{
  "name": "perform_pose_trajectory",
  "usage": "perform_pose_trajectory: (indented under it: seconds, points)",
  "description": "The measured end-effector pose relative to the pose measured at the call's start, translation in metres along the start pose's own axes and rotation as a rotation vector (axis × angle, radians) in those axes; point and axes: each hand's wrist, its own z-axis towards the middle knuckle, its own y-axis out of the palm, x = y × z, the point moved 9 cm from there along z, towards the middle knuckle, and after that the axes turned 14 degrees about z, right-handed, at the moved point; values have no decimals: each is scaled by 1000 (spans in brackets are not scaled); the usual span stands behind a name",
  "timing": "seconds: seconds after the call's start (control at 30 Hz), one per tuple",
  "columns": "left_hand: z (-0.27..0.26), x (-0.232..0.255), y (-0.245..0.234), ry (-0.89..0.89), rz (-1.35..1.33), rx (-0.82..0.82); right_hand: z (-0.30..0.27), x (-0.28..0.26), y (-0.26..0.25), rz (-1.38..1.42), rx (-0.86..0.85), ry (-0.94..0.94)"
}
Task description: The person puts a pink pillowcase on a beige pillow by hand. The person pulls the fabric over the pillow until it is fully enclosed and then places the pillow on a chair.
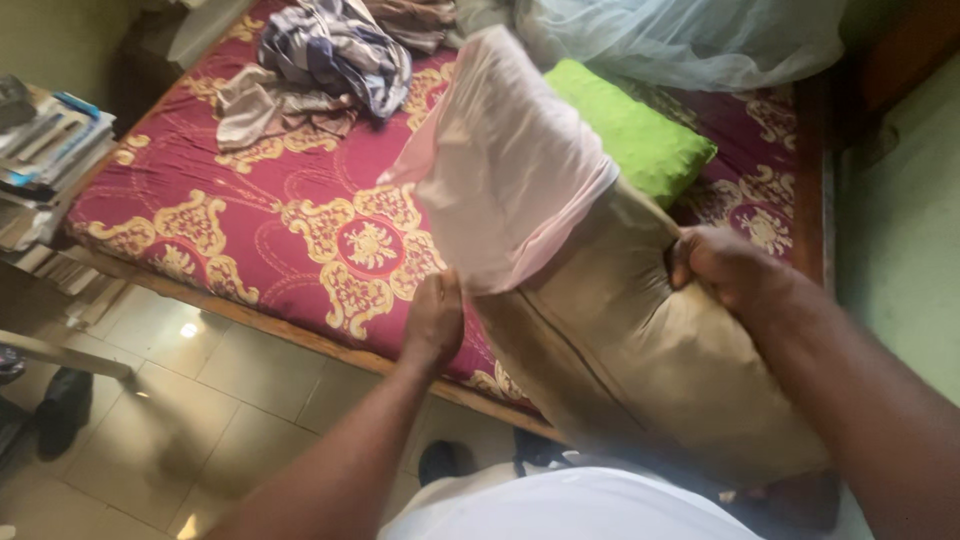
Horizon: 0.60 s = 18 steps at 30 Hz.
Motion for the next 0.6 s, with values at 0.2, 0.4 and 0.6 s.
perform_pose_trajectory:
  seconds: [0.2, 0.4, 0.6]
  points:
    - [15, -31, 33, -92, 72, -128, 28, 0, -58, -8, -93, -31]
    - [56, -16, 25, 85, 36, 1, 6, -14, -78, 46, -157, -77]
    - [61, 1, 15, 35, 226, -51, 20, 1, -113, 106, -246, -140]
